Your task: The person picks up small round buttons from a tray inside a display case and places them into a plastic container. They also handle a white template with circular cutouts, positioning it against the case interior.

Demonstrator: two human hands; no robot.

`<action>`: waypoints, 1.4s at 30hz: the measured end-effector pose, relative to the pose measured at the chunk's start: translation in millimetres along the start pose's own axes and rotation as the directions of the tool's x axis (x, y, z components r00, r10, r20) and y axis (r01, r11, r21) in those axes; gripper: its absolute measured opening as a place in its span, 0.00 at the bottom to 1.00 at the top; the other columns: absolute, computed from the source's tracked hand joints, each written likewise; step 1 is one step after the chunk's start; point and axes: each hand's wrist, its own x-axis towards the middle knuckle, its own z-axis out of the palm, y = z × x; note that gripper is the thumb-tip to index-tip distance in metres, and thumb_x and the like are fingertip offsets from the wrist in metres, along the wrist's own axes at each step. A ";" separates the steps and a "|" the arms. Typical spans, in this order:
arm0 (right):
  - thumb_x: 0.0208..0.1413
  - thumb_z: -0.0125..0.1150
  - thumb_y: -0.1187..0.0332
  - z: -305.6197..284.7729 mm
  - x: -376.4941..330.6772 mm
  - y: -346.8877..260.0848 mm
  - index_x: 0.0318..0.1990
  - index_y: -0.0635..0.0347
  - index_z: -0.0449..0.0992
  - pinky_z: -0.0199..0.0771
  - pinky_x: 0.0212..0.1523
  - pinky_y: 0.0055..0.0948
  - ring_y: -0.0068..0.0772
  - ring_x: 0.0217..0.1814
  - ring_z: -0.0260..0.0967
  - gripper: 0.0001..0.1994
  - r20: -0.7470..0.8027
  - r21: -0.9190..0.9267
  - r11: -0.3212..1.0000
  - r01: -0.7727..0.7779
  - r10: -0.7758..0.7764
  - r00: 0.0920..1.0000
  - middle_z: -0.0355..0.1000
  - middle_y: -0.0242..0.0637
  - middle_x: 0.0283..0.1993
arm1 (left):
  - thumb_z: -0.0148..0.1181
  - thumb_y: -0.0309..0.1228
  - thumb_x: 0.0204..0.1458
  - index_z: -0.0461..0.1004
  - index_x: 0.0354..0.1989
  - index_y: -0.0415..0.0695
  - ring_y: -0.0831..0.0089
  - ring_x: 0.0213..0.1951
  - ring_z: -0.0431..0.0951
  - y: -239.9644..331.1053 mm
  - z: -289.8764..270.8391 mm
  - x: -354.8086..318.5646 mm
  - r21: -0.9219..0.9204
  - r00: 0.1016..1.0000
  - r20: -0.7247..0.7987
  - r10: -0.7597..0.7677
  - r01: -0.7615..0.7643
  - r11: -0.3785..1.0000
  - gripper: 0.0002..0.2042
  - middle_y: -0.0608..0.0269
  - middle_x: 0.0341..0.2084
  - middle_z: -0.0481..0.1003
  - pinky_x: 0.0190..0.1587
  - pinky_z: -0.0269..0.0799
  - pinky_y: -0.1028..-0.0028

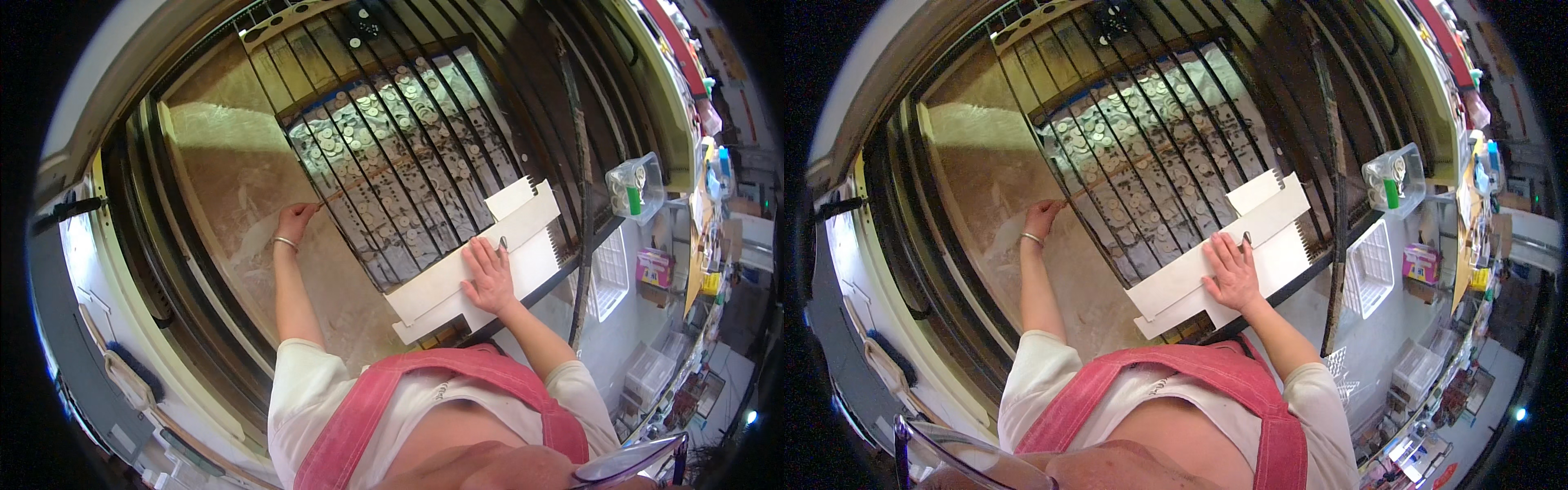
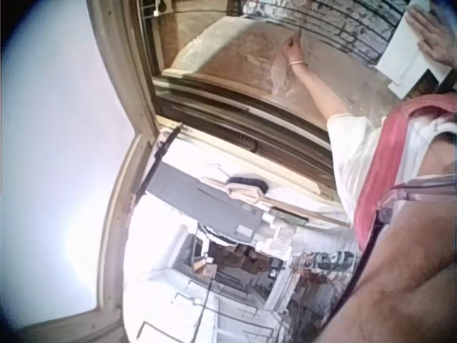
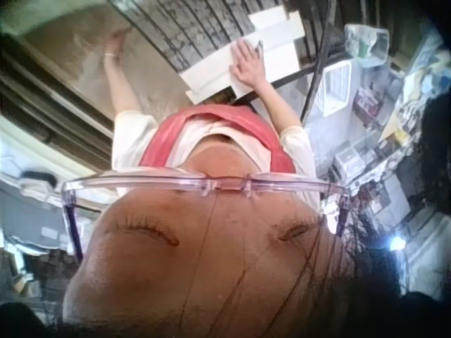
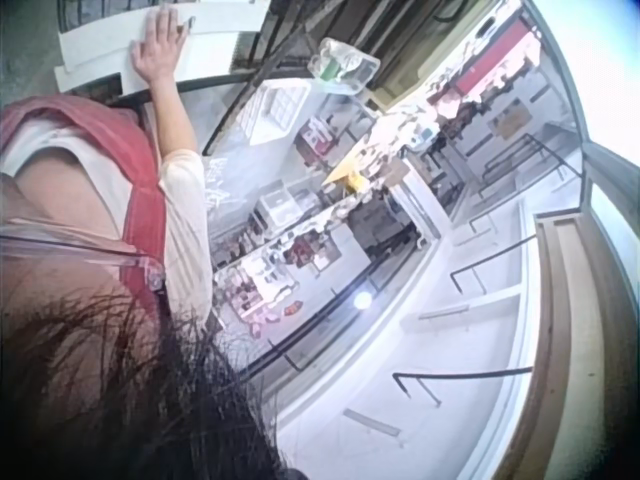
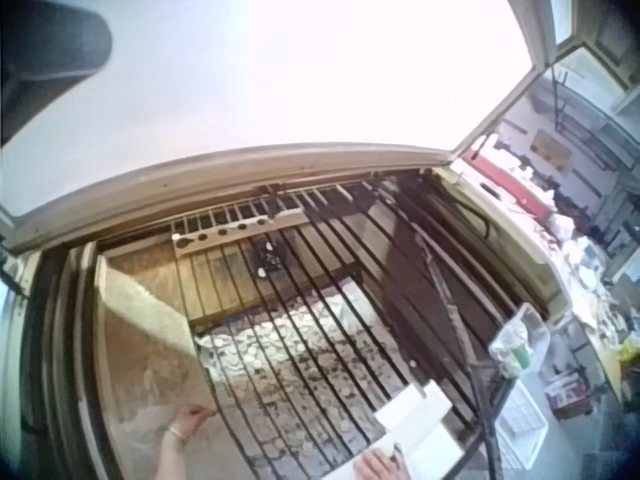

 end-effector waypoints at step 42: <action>0.56 0.56 0.49 7.4 -0.6 4.9 0.68 0.54 0.64 0.43 0.71 0.59 0.45 0.77 0.50 0.33 0.019 0.002 1.000 -0.007 0.007 1.000 0.55 0.43 0.74 | 0.62 0.36 0.59 0.83 0.39 0.38 0.86 0.25 0.66 6.5 -93.7 -42.1 -0.060 0.995 -0.104 -0.012 0.005 0.998 0.12 0.75 0.23 0.73 0.28 0.60 0.81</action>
